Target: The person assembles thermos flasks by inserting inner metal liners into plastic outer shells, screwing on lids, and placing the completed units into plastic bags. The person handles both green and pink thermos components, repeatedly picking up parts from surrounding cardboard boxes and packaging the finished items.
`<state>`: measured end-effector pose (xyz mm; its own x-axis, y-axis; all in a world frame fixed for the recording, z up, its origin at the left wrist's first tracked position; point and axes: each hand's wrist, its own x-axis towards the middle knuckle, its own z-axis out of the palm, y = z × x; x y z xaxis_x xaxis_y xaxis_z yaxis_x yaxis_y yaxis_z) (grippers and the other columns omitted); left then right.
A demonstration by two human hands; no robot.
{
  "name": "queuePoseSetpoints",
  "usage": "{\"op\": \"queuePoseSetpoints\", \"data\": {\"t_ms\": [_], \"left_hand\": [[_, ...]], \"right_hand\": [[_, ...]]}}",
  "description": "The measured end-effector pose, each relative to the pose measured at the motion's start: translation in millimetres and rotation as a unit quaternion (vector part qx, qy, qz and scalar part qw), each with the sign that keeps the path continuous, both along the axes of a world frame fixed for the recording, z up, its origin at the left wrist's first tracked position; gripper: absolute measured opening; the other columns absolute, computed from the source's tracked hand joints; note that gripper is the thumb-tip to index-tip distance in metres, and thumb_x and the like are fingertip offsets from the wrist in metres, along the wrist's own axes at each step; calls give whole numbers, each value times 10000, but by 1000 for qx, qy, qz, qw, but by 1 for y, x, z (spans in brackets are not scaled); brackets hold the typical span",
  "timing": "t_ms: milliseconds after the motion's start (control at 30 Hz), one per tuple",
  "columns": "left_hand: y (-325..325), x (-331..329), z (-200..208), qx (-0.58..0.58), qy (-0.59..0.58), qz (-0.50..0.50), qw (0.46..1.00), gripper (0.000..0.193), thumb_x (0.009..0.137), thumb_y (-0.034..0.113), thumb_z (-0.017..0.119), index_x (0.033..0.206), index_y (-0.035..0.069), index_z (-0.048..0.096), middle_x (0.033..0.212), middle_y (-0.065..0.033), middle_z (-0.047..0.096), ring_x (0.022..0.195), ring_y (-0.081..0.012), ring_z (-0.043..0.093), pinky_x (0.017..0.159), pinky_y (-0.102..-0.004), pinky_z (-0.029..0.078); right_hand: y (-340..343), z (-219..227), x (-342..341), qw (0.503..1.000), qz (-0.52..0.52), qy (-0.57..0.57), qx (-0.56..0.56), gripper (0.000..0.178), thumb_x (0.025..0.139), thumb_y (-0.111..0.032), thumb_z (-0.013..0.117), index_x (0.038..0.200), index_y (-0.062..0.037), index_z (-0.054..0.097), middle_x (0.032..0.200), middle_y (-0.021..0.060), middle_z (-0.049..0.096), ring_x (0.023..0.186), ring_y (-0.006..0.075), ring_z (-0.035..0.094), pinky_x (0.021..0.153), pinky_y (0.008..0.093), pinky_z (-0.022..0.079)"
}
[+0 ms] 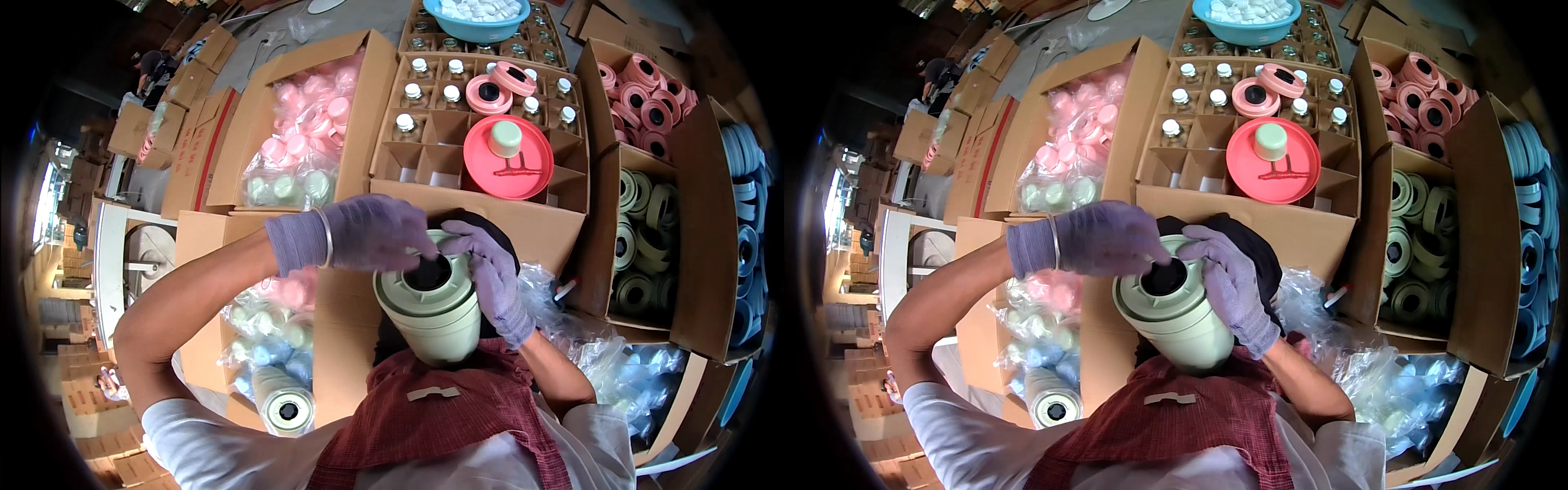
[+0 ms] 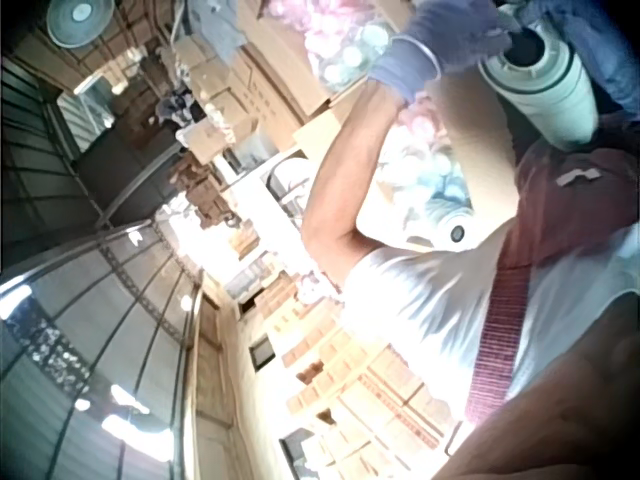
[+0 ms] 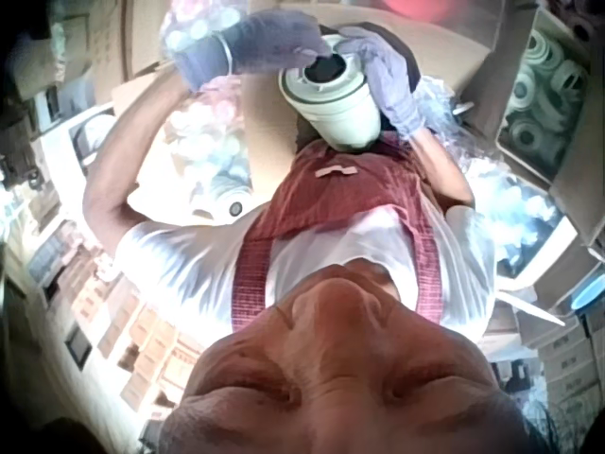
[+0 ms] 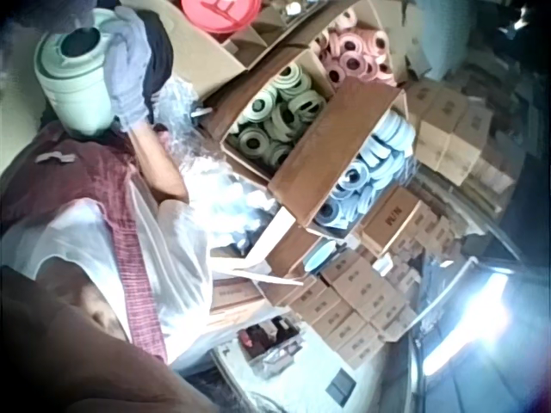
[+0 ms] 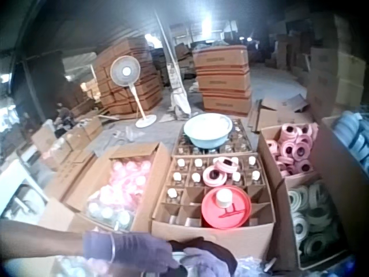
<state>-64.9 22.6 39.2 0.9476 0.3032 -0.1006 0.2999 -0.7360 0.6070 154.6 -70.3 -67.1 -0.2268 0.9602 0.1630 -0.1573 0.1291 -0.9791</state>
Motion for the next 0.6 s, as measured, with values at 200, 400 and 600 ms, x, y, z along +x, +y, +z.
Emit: {"op": "queuePoseSetpoints", "data": {"t_ms": [200,400,600], "left_hand": [[-15,34,-10,106,201,-61,972,335,853,391,640,864,57,661,851,-139,653,829,-324,645,731,-444,507],[-35,37,-15,89,222,303,922,441,913,436,548,764,36,661,698,-195,609,686,-409,623,664,-502,502],[-77,36,-53,146,-51,356,921,373,932,330,549,1126,12,552,1087,-216,597,1054,-388,577,924,-458,469]], "right_hand": [[-3,-3,-2,1000,6,5,12,314,819,-40,424,1015,39,656,1244,212,584,1117,286,574,981,348,413],[20,-4,-12,997,-26,-75,19,297,989,-154,423,1003,47,641,1069,162,635,1025,260,599,900,321,456],[88,-50,2,973,178,87,-115,666,1031,-513,278,1264,55,536,1302,160,551,1213,245,515,1092,358,350]]}}
